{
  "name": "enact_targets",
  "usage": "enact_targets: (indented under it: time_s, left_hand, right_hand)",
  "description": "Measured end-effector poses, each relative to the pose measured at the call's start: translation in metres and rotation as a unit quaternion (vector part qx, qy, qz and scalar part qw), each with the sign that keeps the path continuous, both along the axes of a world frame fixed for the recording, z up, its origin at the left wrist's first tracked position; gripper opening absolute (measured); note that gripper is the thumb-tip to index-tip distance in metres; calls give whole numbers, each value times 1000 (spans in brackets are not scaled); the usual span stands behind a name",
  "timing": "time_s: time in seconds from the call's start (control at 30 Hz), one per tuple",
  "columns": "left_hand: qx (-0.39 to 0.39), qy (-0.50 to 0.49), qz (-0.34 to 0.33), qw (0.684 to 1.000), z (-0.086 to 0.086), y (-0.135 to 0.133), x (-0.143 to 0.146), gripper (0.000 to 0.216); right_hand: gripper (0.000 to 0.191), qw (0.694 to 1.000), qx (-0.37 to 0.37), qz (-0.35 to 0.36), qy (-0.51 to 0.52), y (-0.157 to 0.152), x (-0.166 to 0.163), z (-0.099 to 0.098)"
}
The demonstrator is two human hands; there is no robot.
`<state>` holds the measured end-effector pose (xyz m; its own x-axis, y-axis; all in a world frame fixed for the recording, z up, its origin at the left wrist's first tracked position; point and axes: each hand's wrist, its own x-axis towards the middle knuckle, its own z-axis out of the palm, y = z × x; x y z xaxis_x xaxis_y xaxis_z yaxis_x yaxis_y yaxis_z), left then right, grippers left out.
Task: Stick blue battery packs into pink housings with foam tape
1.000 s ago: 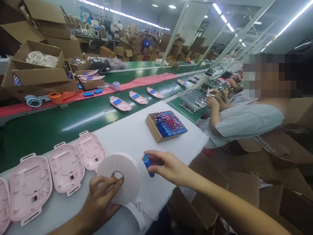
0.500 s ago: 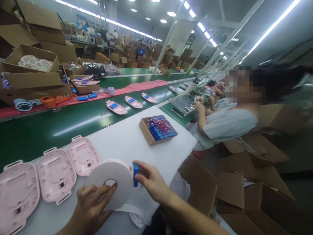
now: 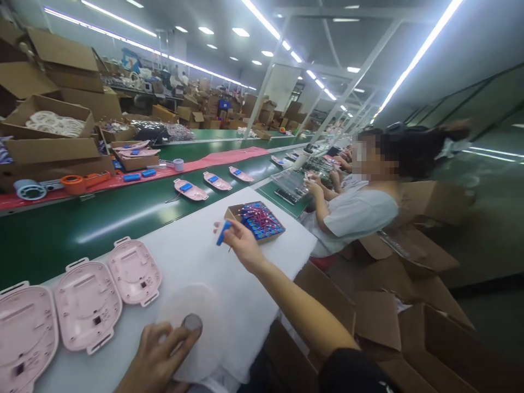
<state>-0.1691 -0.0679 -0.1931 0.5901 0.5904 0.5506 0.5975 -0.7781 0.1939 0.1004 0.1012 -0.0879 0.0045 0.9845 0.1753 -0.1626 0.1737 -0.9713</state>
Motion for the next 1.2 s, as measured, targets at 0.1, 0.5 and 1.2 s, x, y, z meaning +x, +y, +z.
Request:
enact_targets:
  time_s: [0.1, 0.5, 1.2]
  left_hand:
    - [-58, 20, -32, 998, 9, 7, -7, 65]
    - [-123, 64, -59, 989, 9, -3, -8, 56]
    - [-50, 48, -31, 997, -12, -3, -2, 53]
  right_hand:
    - [44, 974, 24, 149, -167, 17, -46, -10]
    - [40, 664, 245, 300, -640, 60, -176, -7]
    - [47, 680, 313, 383, -541, 69, -192, -44]
